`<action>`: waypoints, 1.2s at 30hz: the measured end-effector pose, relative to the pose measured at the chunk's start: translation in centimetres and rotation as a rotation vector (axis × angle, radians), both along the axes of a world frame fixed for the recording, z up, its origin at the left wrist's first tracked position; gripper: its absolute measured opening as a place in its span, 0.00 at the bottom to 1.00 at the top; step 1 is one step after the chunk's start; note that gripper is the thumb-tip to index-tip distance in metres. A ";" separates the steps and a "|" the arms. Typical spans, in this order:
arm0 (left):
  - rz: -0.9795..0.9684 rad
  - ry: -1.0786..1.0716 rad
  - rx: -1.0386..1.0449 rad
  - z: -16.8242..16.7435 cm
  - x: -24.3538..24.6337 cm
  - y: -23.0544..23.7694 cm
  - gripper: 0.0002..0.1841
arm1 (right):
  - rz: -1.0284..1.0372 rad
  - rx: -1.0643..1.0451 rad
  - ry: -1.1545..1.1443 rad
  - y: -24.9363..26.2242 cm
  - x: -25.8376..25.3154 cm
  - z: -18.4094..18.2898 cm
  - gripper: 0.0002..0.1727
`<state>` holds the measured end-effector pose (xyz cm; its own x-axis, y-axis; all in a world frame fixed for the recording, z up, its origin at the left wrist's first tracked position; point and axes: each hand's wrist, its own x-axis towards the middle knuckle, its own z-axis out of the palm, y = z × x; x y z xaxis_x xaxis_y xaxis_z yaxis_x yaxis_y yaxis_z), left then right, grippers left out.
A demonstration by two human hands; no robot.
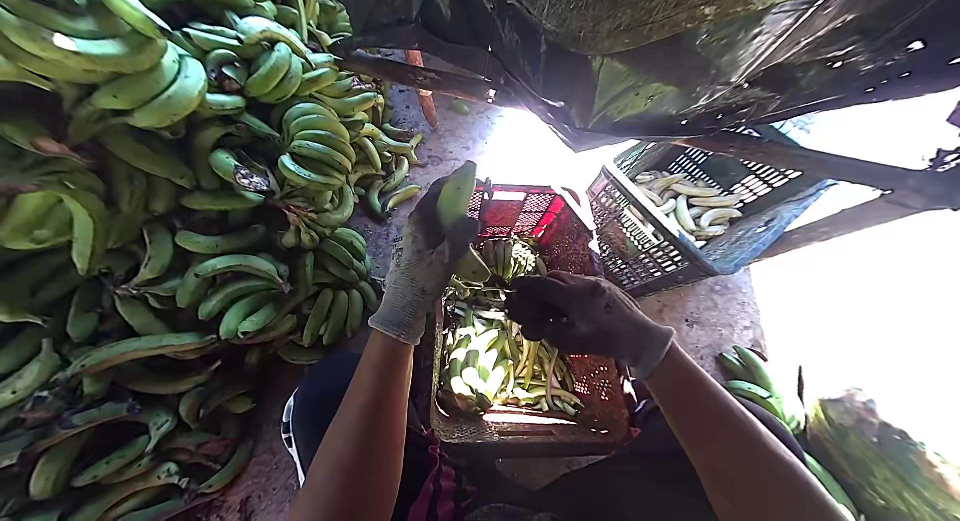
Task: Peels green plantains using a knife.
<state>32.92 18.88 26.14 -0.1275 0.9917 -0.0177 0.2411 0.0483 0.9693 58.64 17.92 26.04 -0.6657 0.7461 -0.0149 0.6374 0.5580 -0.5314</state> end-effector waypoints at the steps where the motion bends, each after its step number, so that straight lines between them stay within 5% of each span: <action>1: -0.022 0.055 0.008 0.1 0.2 0.0 0.33 | 0.024 0.056 -0.030 -0.2 -0.3 -0.3 0.31; 4: -0.140 -0.004 0.036 0.2 0.5 -0.4 0.31 | -0.171 -0.187 -0.377 0.9 -1.0 -0.7 0.21; 7: -0.254 -0.231 0.080 1.0 -0.1 -0.5 0.31 | -0.375 -0.460 -0.524 3.2 0.1 -1.5 0.30; 14: -0.220 -0.501 0.056 0.9 -0.8 -0.2 0.26 | -0.209 -0.021 0.231 0.0 -0.4 -0.2 0.33; 21: -0.217 -0.355 0.107 0.1 0.7 -1.4 0.28 | -0.089 0.360 0.212 -0.1 -1.6 0.1 0.32; 25: -0.319 -0.395 0.053 0.2 2.3 -2.0 0.24 | -0.371 0.589 0.188 3.2 -0.4 0.7 0.21; 28: -0.399 -0.463 -0.078 0.6 2.0 -1.7 0.27 | -0.585 0.393 0.157 5.0 1.5 1.7 0.34; 31: -0.299 -0.525 -0.074 0.5 1.0 -1.3 0.25 | -0.411 0.224 0.230 2.9 1.6 2.1 0.31; 36: 0.042 -0.296 0.071 0.5 0.9 -1.1 0.28 | -0.027 0.133 0.218 0.5 -1.0 0.2 0.36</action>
<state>33.78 17.81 26.59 -0.1677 0.9858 0.0089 -0.0533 -0.0181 0.9984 57.61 18.43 26.22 -0.6223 0.7494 0.2263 0.5310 0.6165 -0.5814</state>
